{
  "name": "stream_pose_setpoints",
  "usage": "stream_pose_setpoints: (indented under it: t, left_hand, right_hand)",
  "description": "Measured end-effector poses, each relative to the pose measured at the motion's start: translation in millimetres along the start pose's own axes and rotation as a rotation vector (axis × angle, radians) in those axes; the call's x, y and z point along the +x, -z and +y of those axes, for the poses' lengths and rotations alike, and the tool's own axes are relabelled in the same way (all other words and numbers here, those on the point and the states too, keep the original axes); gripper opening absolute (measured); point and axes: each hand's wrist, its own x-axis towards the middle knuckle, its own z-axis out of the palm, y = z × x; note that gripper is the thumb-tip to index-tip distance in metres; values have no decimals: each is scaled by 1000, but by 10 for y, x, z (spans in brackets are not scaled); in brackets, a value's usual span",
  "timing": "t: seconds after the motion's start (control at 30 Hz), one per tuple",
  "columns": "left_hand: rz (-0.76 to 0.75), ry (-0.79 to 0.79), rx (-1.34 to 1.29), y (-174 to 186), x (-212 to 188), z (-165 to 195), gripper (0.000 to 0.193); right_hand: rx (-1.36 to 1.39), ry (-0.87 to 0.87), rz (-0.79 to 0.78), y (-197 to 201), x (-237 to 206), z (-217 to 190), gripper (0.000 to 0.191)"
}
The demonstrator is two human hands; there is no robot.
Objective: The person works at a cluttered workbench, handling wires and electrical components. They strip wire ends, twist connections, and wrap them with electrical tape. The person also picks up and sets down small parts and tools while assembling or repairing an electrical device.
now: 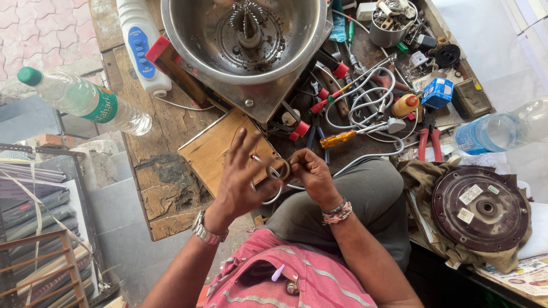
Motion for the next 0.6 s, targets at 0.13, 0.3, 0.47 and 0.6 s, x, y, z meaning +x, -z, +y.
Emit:
stream_pose_setpoints:
  t: [0.13, 0.3, 0.47, 0.6]
  left_hand:
    - [-72, -106, 146, 85, -82, 63, 26]
    - [-23, -59, 166, 108, -161, 80, 22]
    - [95, 12, 258, 163, -118, -2, 23]
    - [102, 63, 323, 176, -114, 29, 24]
  right_hand:
    - [241, -52, -94, -55, 10, -12, 6]
    - [-80, 79, -54, -172, -12, 14, 11]
    - [-239, 138, -133, -254, -103, -57, 15]
    - [-203, 207, -168, -275, -166, -86, 12]
